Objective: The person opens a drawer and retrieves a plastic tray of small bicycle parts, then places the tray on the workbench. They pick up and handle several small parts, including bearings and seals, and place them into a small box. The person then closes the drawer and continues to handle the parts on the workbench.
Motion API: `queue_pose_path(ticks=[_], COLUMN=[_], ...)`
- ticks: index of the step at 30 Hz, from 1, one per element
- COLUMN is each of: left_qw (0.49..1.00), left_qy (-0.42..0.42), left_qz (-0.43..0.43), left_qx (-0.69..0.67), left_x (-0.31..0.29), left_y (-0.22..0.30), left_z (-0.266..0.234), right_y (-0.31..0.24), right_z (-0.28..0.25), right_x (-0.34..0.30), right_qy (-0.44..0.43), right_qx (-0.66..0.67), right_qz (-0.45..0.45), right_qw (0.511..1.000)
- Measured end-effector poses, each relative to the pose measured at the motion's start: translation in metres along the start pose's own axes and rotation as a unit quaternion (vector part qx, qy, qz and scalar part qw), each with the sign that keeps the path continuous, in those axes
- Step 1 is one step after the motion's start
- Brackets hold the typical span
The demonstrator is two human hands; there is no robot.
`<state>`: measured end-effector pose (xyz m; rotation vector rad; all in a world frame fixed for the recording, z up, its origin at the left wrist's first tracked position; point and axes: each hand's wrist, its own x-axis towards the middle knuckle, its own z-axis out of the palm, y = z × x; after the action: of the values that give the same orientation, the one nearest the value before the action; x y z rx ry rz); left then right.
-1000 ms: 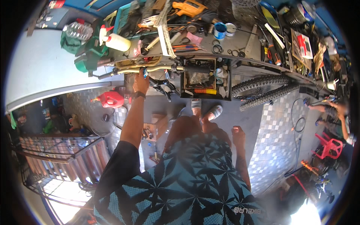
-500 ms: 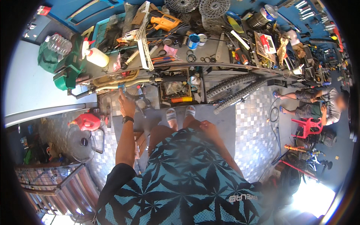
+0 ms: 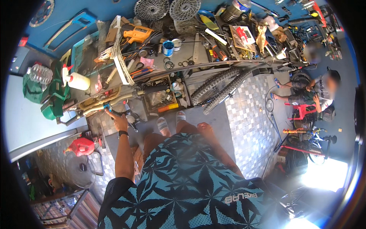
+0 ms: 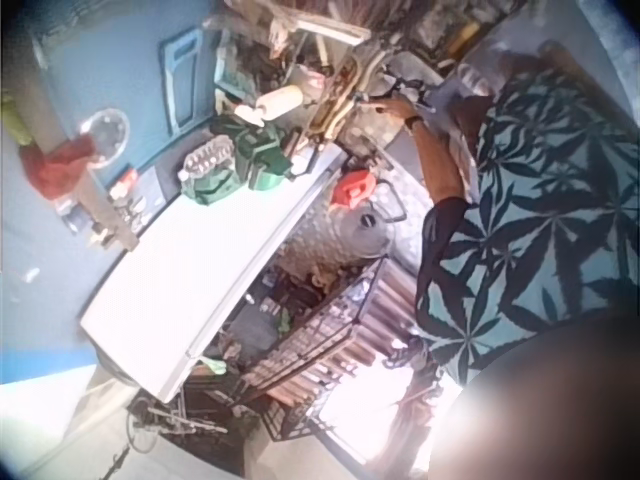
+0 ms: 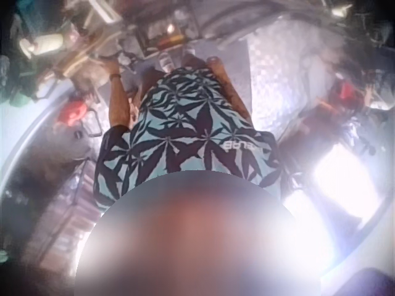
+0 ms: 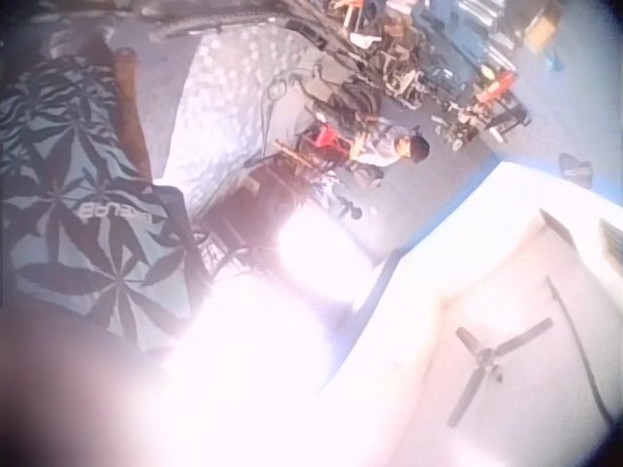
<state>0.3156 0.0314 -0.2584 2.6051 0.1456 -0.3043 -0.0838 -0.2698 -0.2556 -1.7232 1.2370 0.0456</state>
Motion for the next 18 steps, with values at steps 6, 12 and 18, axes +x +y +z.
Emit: queue_pose_path(ticks=[6,12,18], left_qw=[0.994,0.995,0.997], left_qy=[0.065,0.032,0.014], left_qz=[0.065,0.044,0.045], left_qx=[-0.057,-0.086,-0.063], left_x=[0.003,0.005,0.009], left_y=[-0.001,-0.004,-0.015], left_z=[0.013,0.012,0.013], right_y=[0.018,0.015,0.006], right_z=[0.008,0.018,0.025], right_x=[0.007,0.010,0.009], right_qy=[-0.004,0.041,0.035], right_qx=[-0.108,-0.045,-0.046], right_qz=[-0.089,-0.017,-0.073], right_qw=[0.990,0.998,0.996])
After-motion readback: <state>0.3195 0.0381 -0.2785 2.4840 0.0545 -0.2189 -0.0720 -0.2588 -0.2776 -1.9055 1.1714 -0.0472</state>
